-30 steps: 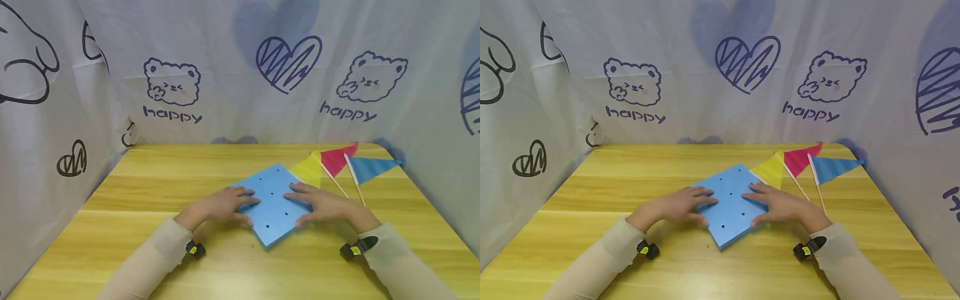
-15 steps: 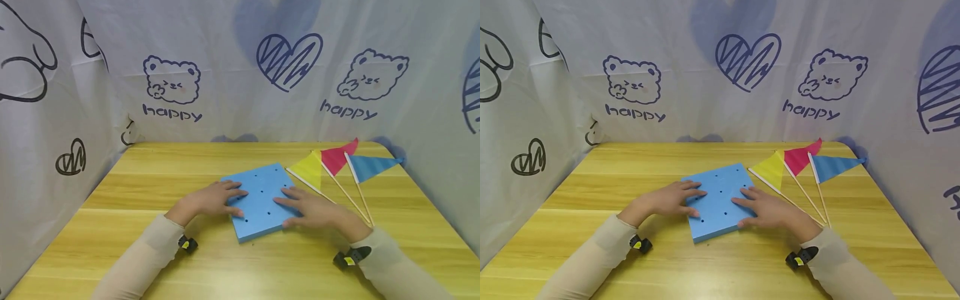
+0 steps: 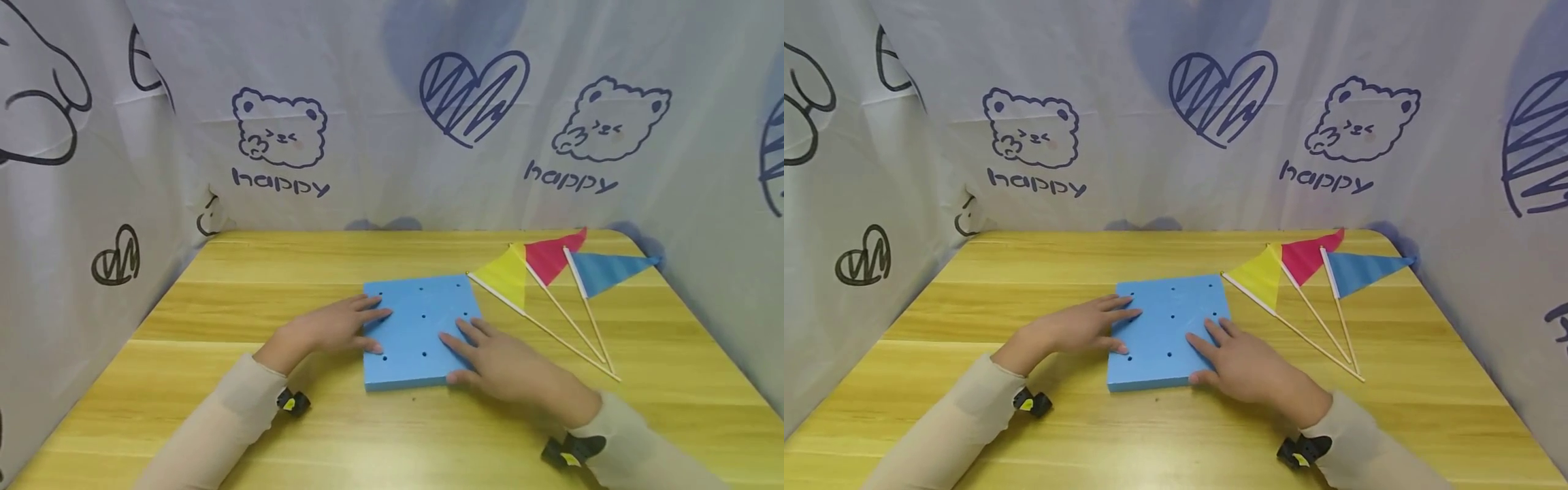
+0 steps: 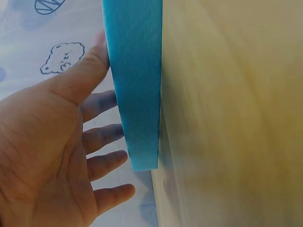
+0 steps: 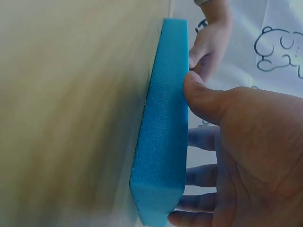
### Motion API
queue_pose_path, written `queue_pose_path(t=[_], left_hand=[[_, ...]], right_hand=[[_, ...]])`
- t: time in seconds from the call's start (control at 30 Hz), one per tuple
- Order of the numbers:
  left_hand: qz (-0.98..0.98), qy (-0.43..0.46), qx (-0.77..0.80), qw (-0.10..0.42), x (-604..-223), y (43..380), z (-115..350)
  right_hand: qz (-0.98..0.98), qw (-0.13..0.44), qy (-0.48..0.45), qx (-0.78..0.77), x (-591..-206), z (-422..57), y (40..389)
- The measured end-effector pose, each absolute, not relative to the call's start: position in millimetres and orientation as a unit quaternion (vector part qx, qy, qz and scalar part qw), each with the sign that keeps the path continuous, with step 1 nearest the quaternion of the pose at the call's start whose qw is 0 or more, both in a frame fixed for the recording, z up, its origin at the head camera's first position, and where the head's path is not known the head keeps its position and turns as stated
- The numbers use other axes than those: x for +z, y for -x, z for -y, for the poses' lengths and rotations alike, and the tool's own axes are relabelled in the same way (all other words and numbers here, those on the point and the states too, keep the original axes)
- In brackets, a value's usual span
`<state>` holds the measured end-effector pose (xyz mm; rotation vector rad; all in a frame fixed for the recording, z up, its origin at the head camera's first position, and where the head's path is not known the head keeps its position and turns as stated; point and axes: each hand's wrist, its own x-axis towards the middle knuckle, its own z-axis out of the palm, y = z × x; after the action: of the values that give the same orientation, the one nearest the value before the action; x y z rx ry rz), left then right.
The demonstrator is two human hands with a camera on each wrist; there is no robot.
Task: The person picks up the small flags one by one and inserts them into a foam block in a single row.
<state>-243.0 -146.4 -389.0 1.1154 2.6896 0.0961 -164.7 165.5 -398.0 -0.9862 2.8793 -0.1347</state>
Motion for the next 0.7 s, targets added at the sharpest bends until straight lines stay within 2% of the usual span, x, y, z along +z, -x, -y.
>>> queue_pose_path(t=[0.37, 0.7], left_hand=[[-0.917, -0.382, 0.032, 0.113, -389.7, 227.8, 156.6], [-0.917, -0.377, 0.084, 0.097, -387.8, 224.1, 159.6]], right_hand=[[-0.934, 0.058, 0.347, -0.063, -392.4, -169.4, 144.6], [-0.941, -0.028, 0.300, -0.155, -392.9, -201.9, 175.8]])
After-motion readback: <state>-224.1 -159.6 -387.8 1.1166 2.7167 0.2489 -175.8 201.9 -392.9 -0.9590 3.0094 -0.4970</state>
